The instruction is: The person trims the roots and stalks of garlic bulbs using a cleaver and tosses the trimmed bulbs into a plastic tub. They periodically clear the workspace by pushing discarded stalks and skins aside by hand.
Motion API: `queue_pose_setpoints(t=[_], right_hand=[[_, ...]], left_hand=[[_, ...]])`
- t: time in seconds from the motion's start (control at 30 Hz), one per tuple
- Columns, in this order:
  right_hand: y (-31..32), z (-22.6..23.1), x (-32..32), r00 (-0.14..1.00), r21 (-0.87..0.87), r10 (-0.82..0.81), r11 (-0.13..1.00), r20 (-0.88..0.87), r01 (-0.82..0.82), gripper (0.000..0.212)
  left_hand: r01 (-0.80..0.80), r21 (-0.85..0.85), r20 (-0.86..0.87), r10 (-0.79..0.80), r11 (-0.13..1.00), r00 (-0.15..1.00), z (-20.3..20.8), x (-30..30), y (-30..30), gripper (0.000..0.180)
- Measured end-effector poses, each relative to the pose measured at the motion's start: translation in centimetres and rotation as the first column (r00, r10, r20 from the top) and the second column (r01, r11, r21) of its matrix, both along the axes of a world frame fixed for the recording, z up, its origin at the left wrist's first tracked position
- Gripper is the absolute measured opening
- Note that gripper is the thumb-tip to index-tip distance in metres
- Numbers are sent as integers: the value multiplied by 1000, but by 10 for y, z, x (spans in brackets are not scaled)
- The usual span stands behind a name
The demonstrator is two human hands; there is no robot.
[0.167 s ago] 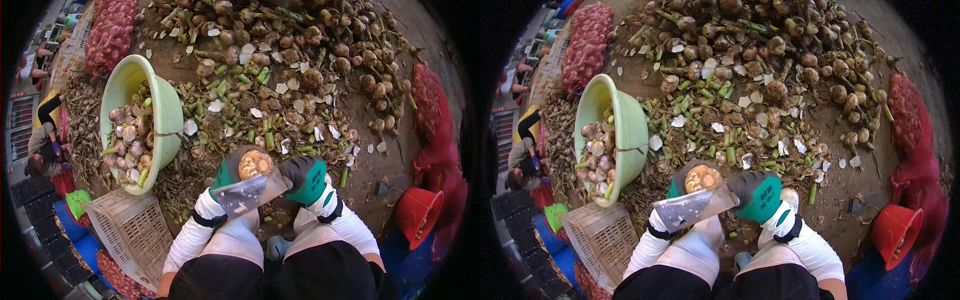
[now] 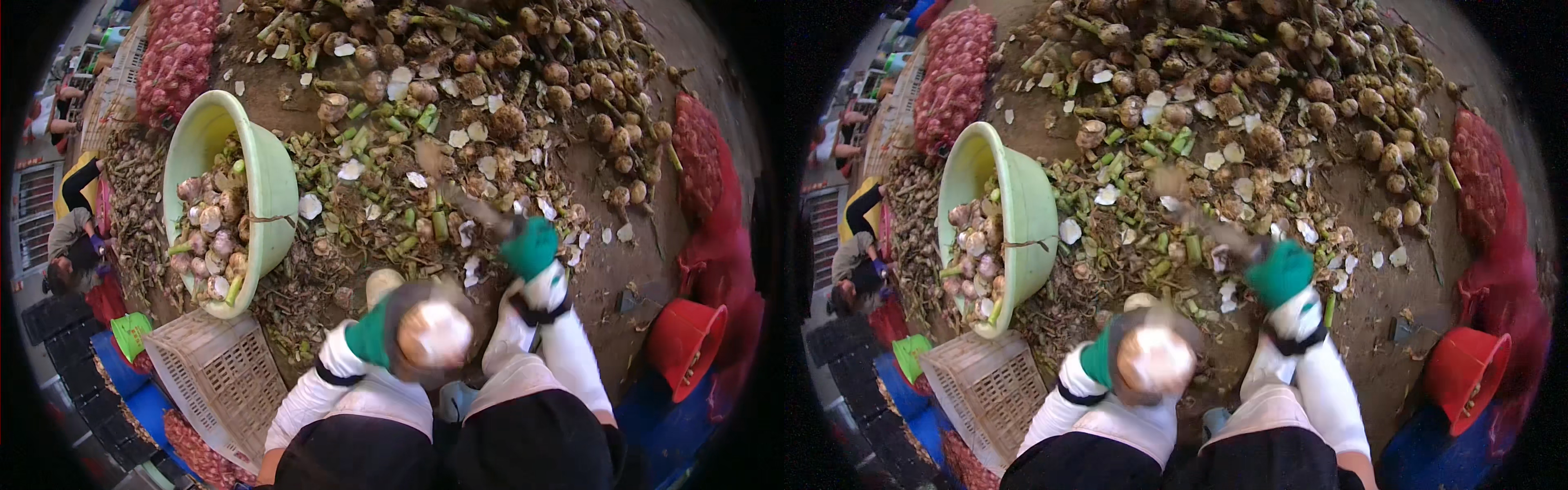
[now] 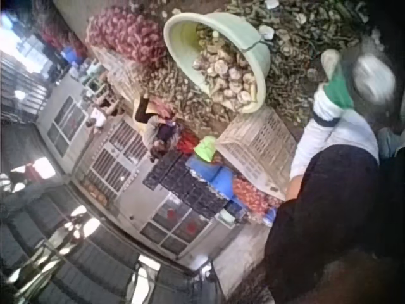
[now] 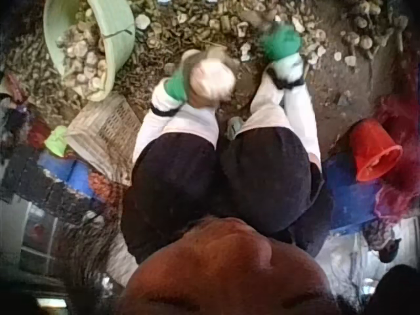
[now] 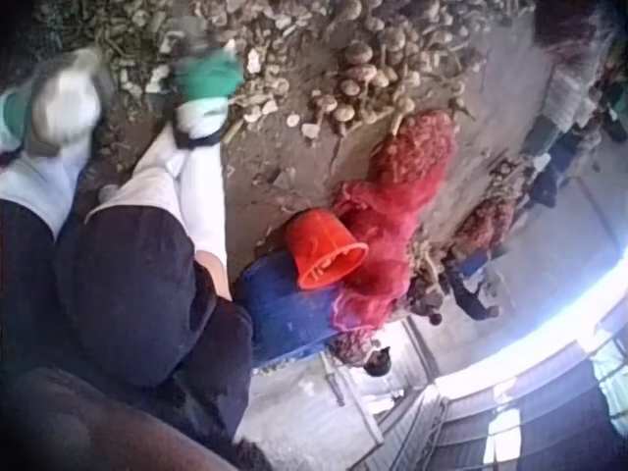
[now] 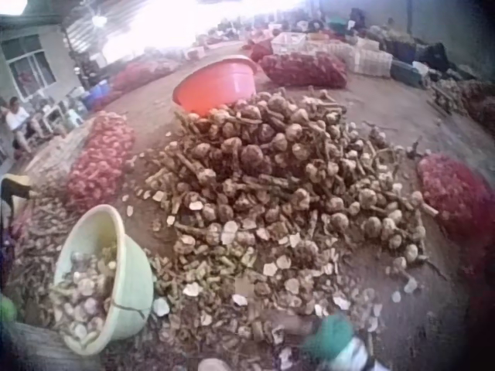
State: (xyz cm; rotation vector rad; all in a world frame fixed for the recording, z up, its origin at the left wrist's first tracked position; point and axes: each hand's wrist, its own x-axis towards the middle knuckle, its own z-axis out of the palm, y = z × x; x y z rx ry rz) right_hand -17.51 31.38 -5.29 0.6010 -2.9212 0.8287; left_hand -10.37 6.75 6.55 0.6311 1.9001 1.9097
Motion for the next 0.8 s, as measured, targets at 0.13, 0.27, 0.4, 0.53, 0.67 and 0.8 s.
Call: queue_pose_setpoints(t=[0.13,0.27,0.4,0.53,0.67,0.8], right_hand=[[-21,86,-14,385,-477,297,682,874,554,24],[-54,103,-15,242,-450,382,704,892,550,22],[-68,86,0,424,-533,343,679,838,505,31],[-81,89,2,404,-619,474,524,782,584,45],[-83,74,7,429,-615,445,498,786,611,40],[-86,72,17,566,-708,456,596,687,380,34]], left_hand=[[-380,-201,338,428,903,838,-28,7,-4,84],[-594,-419,-385,458,687,801,-36,-9,2,76],[-775,-384,-476,612,501,632,-75,1,-7,72],[-870,17,520,739,493,428,-65,3,-3,58],[-771,-237,138,806,592,576,-54,-11,-7,46],[-864,206,909,236,459,342,-103,10,-18,39]])
